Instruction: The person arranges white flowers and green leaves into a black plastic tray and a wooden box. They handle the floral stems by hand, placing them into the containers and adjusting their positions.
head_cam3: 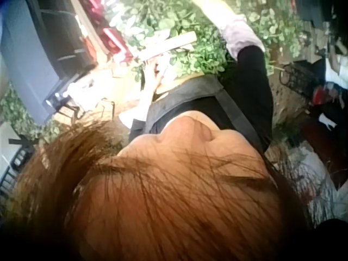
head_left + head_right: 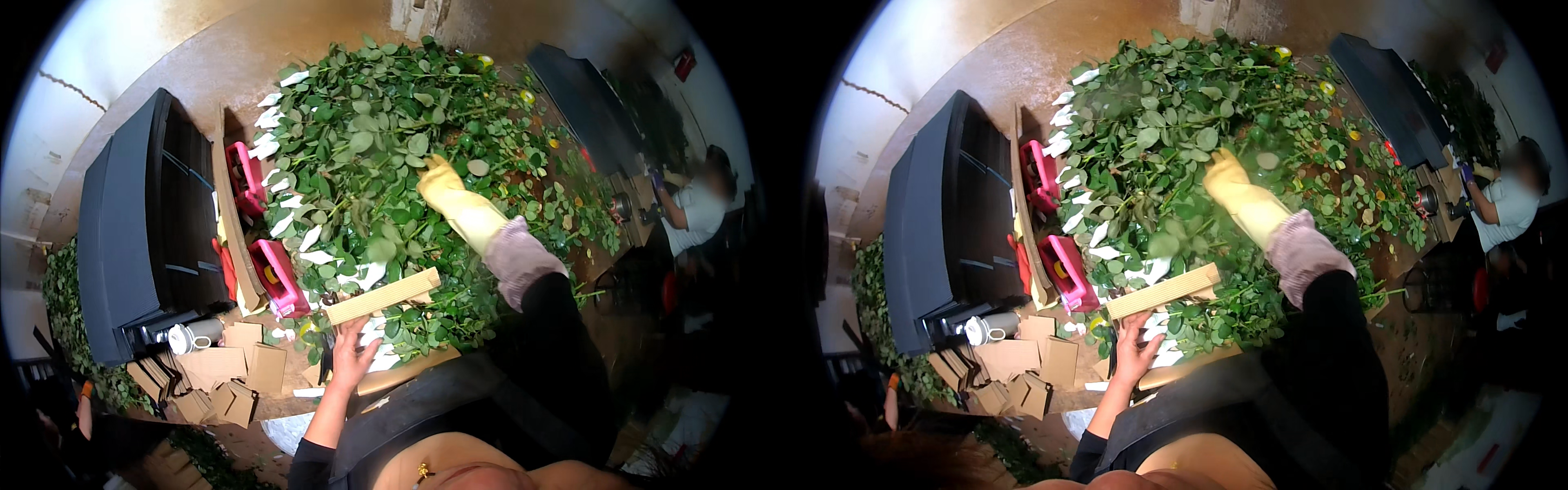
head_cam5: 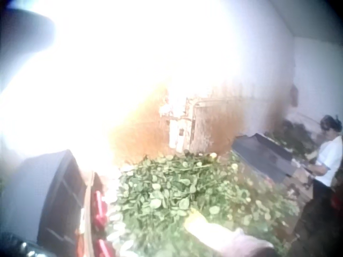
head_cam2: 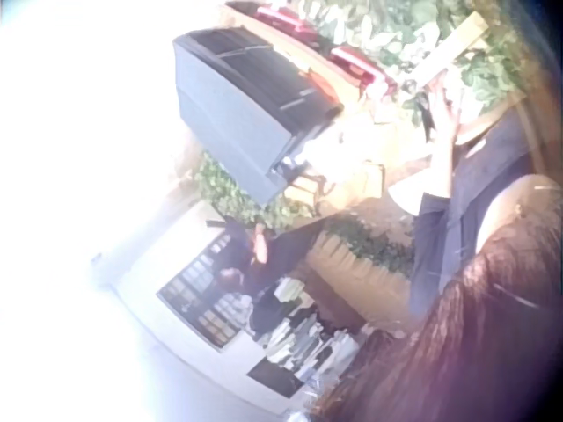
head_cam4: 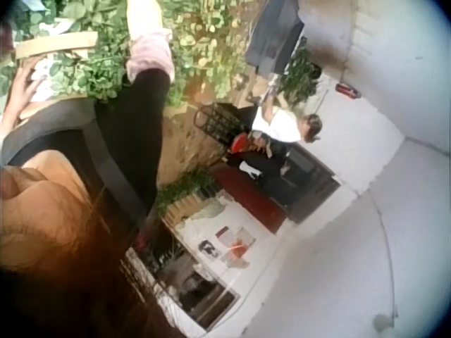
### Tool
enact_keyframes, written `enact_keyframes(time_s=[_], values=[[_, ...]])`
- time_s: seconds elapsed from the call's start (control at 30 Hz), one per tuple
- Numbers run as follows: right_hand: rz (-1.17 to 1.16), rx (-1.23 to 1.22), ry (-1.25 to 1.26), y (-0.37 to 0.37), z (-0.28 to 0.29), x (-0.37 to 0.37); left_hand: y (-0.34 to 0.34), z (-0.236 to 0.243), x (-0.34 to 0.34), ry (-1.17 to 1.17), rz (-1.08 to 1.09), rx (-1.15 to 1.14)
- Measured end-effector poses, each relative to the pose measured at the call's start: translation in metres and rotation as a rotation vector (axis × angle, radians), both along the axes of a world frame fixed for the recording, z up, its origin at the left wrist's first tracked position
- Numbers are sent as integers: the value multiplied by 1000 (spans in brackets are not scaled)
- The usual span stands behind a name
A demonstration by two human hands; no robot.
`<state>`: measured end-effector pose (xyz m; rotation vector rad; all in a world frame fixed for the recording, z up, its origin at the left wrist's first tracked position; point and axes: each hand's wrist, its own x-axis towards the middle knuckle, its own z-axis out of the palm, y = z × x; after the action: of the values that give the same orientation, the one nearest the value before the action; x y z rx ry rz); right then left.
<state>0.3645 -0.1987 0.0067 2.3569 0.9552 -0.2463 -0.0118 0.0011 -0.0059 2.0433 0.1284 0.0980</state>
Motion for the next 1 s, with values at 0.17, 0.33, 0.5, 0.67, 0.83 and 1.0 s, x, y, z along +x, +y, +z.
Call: enact_keyframes(time_s=[0.17,0.33,0.5,0.67,0.83,1.0], values=[[229,678,-277,-30,75,-10,0,-2,-1,80,-3,-43],[-353,840,207,-69,132,-9,0,-2,0,21,-20,-4],[16,812,-100,-94,159,-46,1,-4,1,7,-21,-54],[-10,1104,-17,-111,194,-128,0,-13,1,28,-3,-110],[6,1030,172,-141,141,-208,2,-28,-4,79,51,19],[-148,704,88,-139,66,-233,3,-34,-2,-39,11,-22]])
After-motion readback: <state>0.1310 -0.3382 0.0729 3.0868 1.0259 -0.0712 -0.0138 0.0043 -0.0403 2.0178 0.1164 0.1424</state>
